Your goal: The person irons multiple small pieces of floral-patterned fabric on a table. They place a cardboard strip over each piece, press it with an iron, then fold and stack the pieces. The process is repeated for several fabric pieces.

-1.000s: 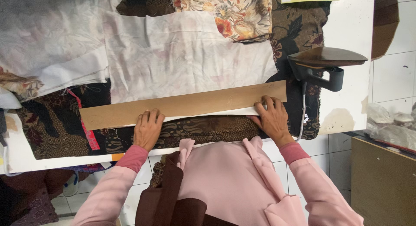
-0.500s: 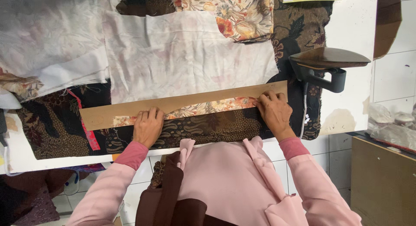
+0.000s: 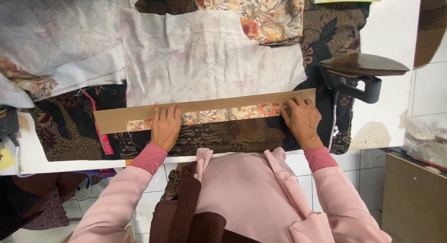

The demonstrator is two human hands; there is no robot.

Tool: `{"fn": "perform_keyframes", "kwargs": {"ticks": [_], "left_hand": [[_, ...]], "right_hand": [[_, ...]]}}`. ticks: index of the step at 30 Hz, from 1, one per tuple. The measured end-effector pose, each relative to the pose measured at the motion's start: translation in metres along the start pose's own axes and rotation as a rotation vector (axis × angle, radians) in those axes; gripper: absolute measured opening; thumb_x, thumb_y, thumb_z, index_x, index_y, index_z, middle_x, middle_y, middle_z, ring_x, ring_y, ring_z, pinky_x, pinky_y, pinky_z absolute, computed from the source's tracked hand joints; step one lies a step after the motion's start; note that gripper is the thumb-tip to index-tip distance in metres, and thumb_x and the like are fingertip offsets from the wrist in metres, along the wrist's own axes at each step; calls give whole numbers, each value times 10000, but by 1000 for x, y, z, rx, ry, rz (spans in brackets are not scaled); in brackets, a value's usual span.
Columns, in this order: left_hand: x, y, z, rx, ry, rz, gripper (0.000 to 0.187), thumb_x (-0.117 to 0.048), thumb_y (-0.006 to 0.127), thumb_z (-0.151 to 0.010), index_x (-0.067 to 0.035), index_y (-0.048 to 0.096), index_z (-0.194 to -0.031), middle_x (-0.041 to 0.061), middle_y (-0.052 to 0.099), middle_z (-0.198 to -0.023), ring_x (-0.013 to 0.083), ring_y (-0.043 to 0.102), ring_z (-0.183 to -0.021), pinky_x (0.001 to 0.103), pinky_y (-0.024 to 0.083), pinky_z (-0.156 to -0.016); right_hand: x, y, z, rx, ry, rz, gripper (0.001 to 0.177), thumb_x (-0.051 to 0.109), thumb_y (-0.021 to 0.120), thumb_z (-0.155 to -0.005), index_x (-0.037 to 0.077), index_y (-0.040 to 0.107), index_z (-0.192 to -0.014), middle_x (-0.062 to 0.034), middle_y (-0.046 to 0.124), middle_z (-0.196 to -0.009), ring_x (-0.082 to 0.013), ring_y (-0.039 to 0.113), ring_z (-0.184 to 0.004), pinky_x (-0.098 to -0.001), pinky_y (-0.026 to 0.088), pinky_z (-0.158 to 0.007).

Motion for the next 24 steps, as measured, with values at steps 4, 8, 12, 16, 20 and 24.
{"fn": "perform_keyframes", "kwargs": {"ticks": [4, 8, 12, 16, 20, 24], "left_hand": [[-32, -10, -1, -126, 211, -21, 264, -164, 598, -800, -127, 618, -1061, 67, 634, -1143, 233, 620, -1115, 364, 431, -980], [-44, 20, 5, 76, 242, 108, 221, -125, 601, -882, -73, 624, -1096, 64, 591, -1034, 229, 611, -1030, 355, 495, -899], [-44, 34, 4, 121, 68, 215, 192, -102, 611, -884, -69, 614, -1074, 74, 582, -1049, 252, 611, -1046, 374, 548, -893], [-47, 32, -4, 132, -248, 286, 581, -518, 721, -829, 20, 605, -1013, 167, 571, -1008, 353, 605, -990, 445, 545, -813], [-57, 45, -21, 367, -571, 266, 1011, -840, 682, -730, 98, 593, -1097, 206, 561, -1105, 394, 596, -1044, 531, 502, -887], [-76, 48, -30, 522, -760, 153, 1311, -960, 643, -612, 152, 497, -1290, 273, 496, -1276, 509, 523, -1204, 643, 393, -1000]], "right_hand": [[-1, 0, -3, 8, -10, -10, 275, 360, 854, -767, 140, 764, -905, -3, 691, -962, -271, 656, -883, -402, 539, -737], [-3, 2, -5, 24, -11, -46, 289, 379, 859, -758, 141, 766, -892, -16, 682, -931, -284, 647, -871, -423, 530, -737], [-5, 3, -6, 26, -27, -49, 277, 369, 854, -756, 148, 768, -898, -18, 682, -930, -286, 647, -886, -427, 526, -765], [-6, 4, -6, 16, -45, -57, 306, 372, 854, -738, 137, 767, -914, -27, 688, -957, -295, 648, -899, -434, 524, -792], [-8, 6, -8, 31, -45, -67, 300, 371, 853, -750, 134, 761, -911, -31, 688, -962, -301, 648, -908, -441, 523, -791], [-9, 8, -6, 40, -57, -84, 277, 358, 850, -760, 138, 754, -896, -29, 689, -964, -298, 649, -908, -441, 525, -794]]}}
Point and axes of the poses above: each hand's wrist, its own z-axis away from the middle knuckle, its own y-axis out of the palm, x = y × z, the point moved 9 cm from there along -z, towards the middle knuckle
